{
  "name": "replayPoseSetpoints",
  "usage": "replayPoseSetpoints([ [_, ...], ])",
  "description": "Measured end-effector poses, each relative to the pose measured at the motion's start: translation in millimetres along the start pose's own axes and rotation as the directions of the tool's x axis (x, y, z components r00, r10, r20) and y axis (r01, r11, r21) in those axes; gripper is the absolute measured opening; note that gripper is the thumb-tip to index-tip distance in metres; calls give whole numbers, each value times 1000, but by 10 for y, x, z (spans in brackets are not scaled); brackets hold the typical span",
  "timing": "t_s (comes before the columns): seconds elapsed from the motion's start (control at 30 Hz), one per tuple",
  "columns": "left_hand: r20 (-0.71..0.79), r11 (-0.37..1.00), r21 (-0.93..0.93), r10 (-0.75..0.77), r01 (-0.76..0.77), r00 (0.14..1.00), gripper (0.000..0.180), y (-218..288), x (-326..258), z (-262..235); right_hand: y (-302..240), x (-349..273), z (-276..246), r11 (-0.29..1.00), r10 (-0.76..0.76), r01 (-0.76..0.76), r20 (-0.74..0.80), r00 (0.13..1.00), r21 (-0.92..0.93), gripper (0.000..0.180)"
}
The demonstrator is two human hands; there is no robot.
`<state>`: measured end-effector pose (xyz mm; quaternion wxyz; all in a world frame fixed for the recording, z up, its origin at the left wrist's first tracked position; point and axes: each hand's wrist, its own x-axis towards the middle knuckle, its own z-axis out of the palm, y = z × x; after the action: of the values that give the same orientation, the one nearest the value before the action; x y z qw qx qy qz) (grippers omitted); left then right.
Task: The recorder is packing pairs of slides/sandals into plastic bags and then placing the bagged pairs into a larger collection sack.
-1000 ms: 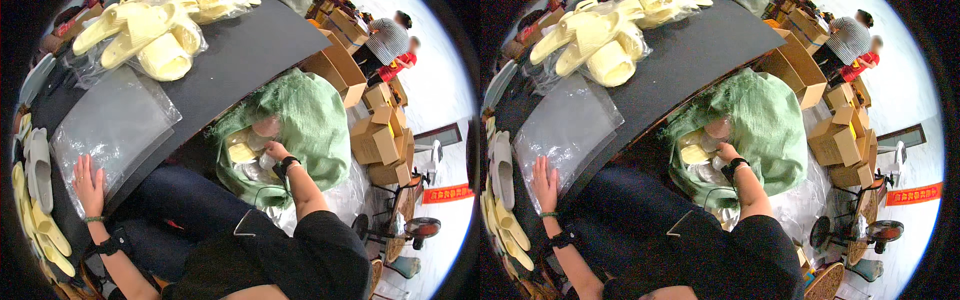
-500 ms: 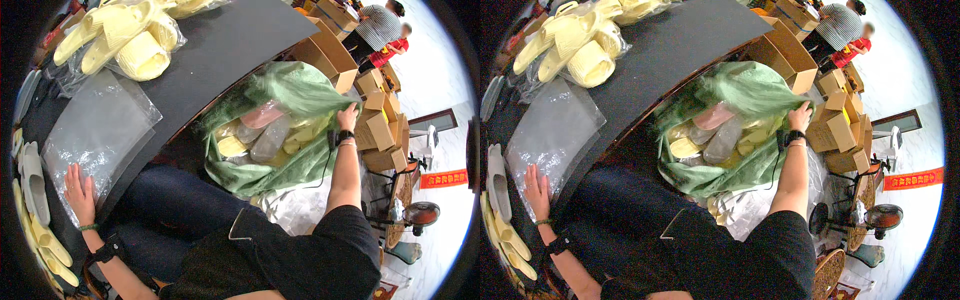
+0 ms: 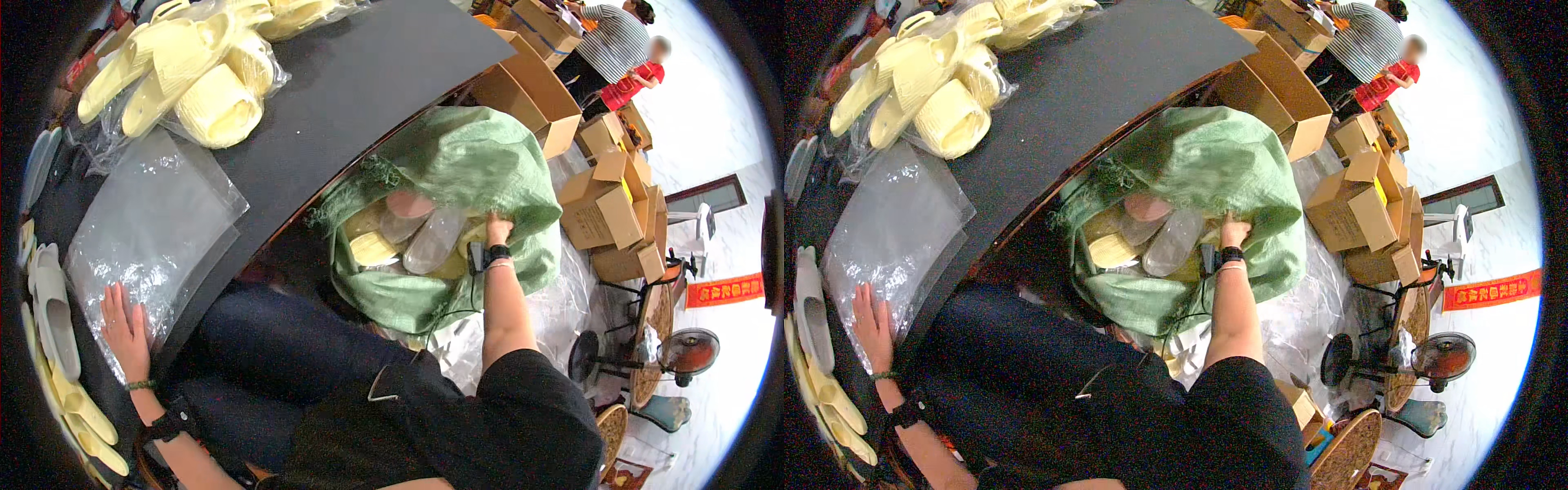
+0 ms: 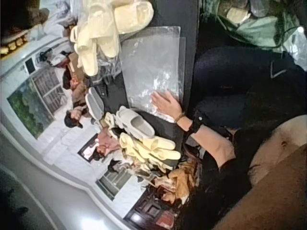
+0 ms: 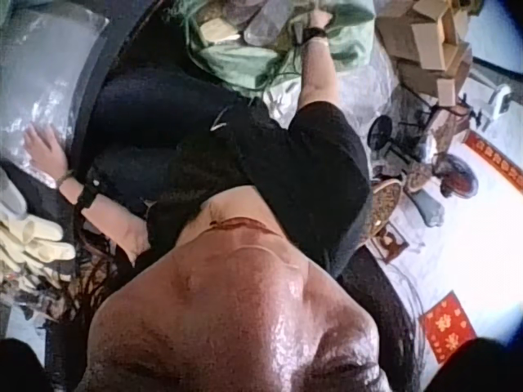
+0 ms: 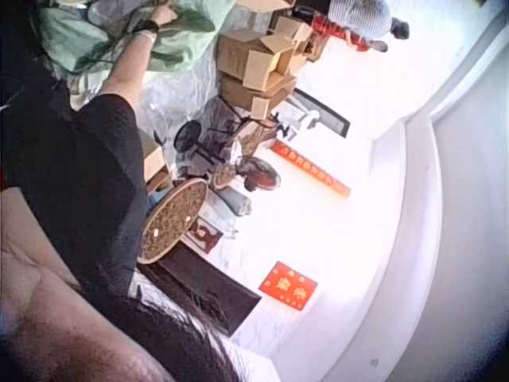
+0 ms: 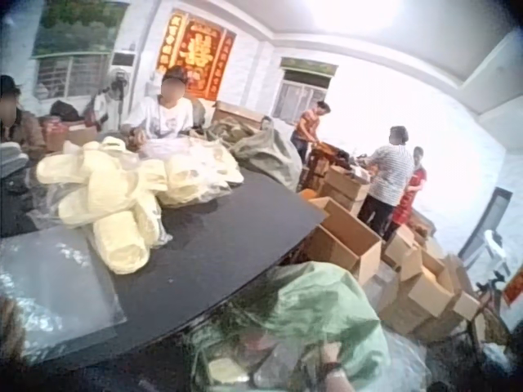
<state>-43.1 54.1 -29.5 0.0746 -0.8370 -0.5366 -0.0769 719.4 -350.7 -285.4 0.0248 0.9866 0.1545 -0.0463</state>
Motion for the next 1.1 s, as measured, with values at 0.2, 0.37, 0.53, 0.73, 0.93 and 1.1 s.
replayPoseSetpoints([
  [0.2, 5, 999, -34, 35, -35, 999, 55, -9, 29, 68, 168, 502, 196, 999, -41, 41, -31, 999, 12, 49],
  [0.37, 12, 994, -100, 52, -50, 999, 55, 19, 68, 100, 516, 682, 415, 995, -91, 93, -49, 995, 31, 51],
  [0.53, 33, 998, 5, 58, -58, 998, 55, 53, 39, -199, 463, -31, 1361, 982, -181, 185, 142, 973, -20, 54],
  [0.73, -2, 993, -90, 77, -77, 997, 54, 87, 89, 126, 1168, -544, 1656, 801, -12, -127, 228, 974, 585, 31],
  [0.93, 22, 994, -93, 60, -58, 998, 55, 54, 59, 72, 421, -1197, 1631, -165, -199, -498, 466, 862, 851, 66],
  [1.1, 19, 995, -97, 38, -36, 999, 56, 57, 39, 54, 141, -1157, 2065, -276, -177, -490, 457, 871, 827, 57],
])
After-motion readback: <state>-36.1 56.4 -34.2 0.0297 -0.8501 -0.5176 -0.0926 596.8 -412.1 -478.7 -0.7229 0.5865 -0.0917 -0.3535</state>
